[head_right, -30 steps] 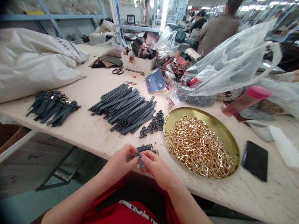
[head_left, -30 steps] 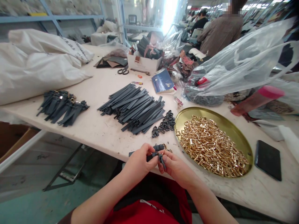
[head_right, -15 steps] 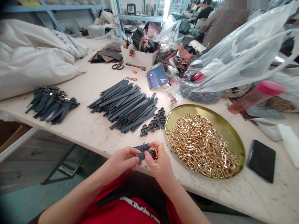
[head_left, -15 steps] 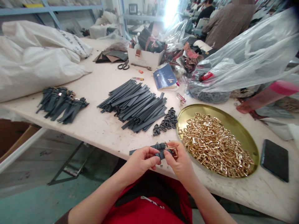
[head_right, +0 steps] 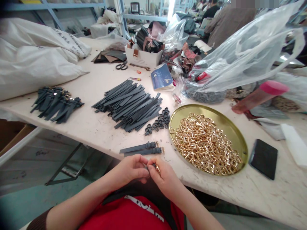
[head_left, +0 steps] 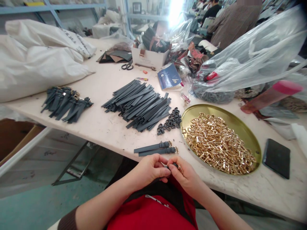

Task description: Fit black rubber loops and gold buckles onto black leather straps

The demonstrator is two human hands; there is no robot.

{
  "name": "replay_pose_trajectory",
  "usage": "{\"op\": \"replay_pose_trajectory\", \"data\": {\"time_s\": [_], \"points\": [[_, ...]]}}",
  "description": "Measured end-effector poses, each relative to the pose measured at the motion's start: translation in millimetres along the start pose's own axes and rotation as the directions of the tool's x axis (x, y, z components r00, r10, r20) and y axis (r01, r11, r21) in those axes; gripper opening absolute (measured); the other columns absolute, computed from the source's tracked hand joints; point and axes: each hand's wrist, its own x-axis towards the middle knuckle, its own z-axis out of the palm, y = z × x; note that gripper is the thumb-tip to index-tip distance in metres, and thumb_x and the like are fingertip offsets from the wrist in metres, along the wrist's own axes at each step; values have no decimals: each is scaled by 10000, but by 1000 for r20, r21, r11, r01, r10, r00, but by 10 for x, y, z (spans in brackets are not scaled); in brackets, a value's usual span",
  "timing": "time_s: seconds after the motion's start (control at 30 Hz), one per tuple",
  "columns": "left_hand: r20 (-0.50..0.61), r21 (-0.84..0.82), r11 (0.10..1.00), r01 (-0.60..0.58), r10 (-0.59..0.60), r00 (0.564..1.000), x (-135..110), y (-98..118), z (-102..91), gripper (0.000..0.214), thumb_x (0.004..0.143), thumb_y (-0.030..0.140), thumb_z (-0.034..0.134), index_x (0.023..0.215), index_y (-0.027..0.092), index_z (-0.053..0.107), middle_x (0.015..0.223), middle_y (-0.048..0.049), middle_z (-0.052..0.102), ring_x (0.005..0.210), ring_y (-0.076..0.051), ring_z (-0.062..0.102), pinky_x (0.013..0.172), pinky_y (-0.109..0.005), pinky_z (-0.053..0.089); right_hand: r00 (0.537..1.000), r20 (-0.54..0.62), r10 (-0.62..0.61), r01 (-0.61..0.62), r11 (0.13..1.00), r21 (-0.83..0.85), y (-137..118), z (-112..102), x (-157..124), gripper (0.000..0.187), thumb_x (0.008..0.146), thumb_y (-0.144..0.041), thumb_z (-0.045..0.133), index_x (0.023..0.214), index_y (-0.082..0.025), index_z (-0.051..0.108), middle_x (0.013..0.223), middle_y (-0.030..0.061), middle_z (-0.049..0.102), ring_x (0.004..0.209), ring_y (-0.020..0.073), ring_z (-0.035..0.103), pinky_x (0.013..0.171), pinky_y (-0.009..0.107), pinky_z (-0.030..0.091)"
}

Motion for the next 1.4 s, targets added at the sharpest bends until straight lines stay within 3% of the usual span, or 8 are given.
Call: {"op": "replay_pose_trajectory", "data": {"time_s": [0.2, 0.47, 0.7, 0.83, 1.0, 1.1, 1.27, 1.4], "points": [[92, 88, 995, -40, 32, 995, -63, 49, -52, 343, 725, 266, 588, 1043, 141, 554, 755, -26, 665, 658, -119, 611, 622, -221, 429, 980, -186, 67, -47, 993, 109, 46, 140, -48, 147, 875, -297, 380, 864, -205, 493, 717, 13, 569, 632, 143, 534, 577, 250, 420], [78, 74, 996, -48, 42, 996, -37, -45, 9, 306, 725, 247, 562, 1012, 142, 546, 685, -4, 642, 608, -108, 597, 575, -202, 419, 994, -103, 26, -17, 996, 86, 78, 158, -111, 160, 888, -289, 353, 879, -210, 493, 760, 29, 598, 689, 164, 576, 629, 275, 438], [171, 368, 928, -53, -11, 985, -36, 41, -63, 229, 785, 300, 428, 684, 141, 559, 596, -7, 599, 540, -120, 574, 531, -217, 431, 993, -118, 4, -1, 1000, 25, 100, 200, -103, 219, 889, -289, 355, 1022, -198, 503, 826, 48, 639, 749, 181, 601, 671, 291, 444], [146, 662, 721, -205, 143, 979, 52, 194, -86, 306, 849, 307, 338, 737, 163, 584, 649, -13, 620, 567, -130, 581, 564, -223, 421, 993, -116, -19, 17, 1000, -16, 88, 136, 79, 253, 901, -302, 321, 1048, -195, 497, 855, 54, 648, 772, 180, 606, 682, 290, 450], [79, 967, 190, -172, 416, 906, 291, 286, -207, 290, 803, 357, 484, 978, 143, 572, 915, -107, 619, 863, -244, 564, 754, -335, 413, 939, -326, -109, -12, 938, -347, 240, -9, 482, 287, 867, -313, 376, 1041, -159, 545, 980, 124, 612, 941, 256, 541, 830, 418, 406], [120, 993, -31, -118, 435, 892, 386, 206, -222, 264, 831, 222, 434, 1068, 135, 508, 932, -109, 593, 865, -237, 550, 763, -361, 411, 925, -354, -139, 17, 945, -326, 393, 36, 599, 298, 877, -269, 332, 1055, -154, 541, 995, 126, 605, 954, 242, 539, 849, 428, 415], [181, 980, -165, -116, 466, 866, 421, 89, -127, 221, 859, 163, 340, 1023, 111, 478, 896, -97, 559, 825, -218, 545, 676, -335, 446, 913, -387, -128, 13, 958, -287, 620, 169, 482, 348, 869, -332, 349, 1145, -167, 482, 1086, 132, 592, 1011, 263, 544, 867, 453, 428], [191, 981, -98, -165, 470, 862, 336, 144, -393, 237, 842, 185, 365, 1049, 121, 462, 910, -91, 552, 764, -197, 557, 610, -299, 465, 907, -359, -221, 97, 938, -333, 876, 122, 466, 490, 863, -386, 345, 1303, -173, 322, 1187, 177, 529, 1064, 307, 525, 845, 457, 451]]}}
